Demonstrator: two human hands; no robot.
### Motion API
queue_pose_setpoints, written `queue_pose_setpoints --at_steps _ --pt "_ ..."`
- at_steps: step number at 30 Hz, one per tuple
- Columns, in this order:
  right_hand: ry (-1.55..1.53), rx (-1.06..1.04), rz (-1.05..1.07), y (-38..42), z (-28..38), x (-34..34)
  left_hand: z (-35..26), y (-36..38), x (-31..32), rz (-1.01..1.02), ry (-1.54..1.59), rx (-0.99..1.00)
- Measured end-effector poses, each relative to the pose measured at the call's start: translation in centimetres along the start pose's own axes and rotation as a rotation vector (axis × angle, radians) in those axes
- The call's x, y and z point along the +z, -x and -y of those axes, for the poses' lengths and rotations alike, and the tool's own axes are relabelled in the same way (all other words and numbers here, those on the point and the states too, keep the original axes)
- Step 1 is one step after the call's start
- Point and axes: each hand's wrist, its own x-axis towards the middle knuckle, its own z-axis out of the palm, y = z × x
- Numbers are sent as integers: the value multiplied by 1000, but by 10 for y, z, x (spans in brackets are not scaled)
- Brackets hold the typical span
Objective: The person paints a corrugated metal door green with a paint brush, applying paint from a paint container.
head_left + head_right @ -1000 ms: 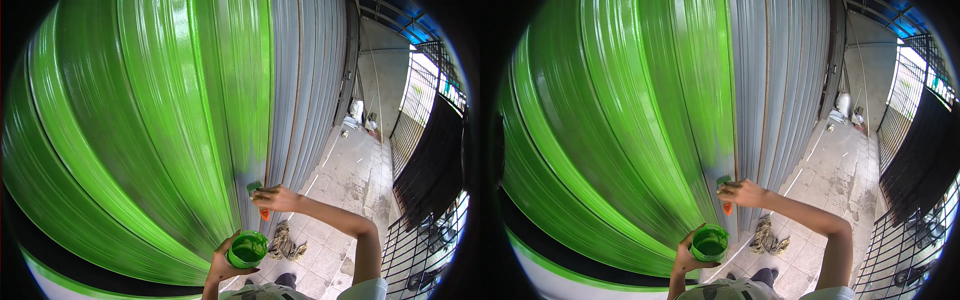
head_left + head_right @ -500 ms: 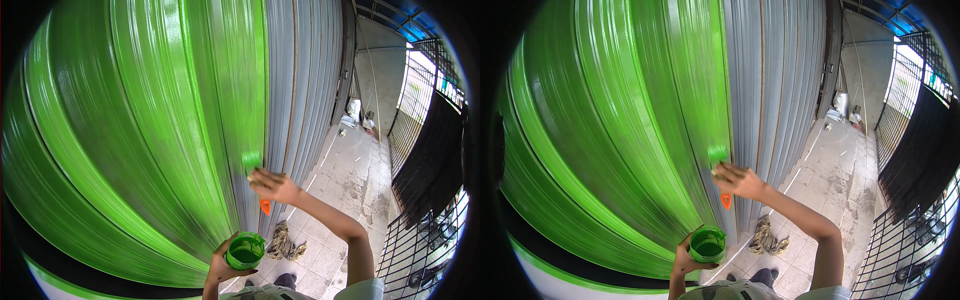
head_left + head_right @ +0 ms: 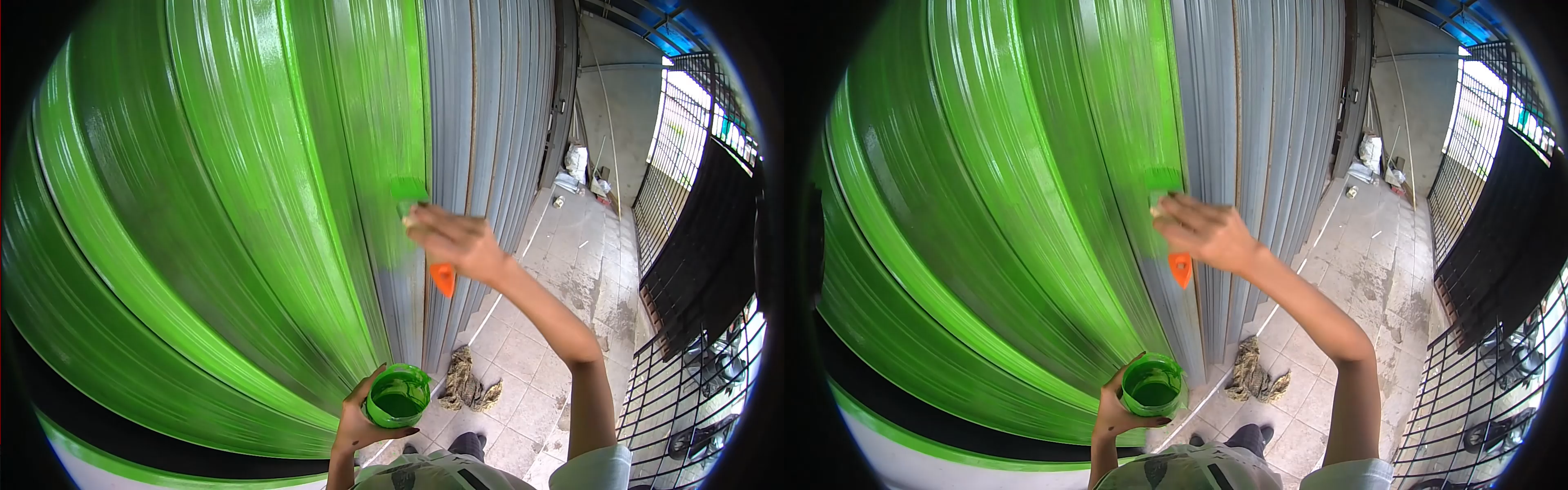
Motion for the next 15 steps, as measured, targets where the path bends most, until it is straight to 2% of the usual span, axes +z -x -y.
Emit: queue_pose_setpoints --at_steps 2,4,6,9,12,15 --pt "71 -51 96 50 27 28 1 2 -1 0 1 -3" --pt "18 -2 161 99 56 45 1 1 -1 -8 8 -1" --pt "-128 6 352 135 85 44 1 2 -1 -19 19 -11" --pt "-264 -27 491 166 98 54 1 4 -5 -31 -7 3" --pt "-154 118 323 90 51 34 4 4 -8 -20 74 -28" --pt "-70 75 117 33 19 12 3 5 -6 -38 17 -21"
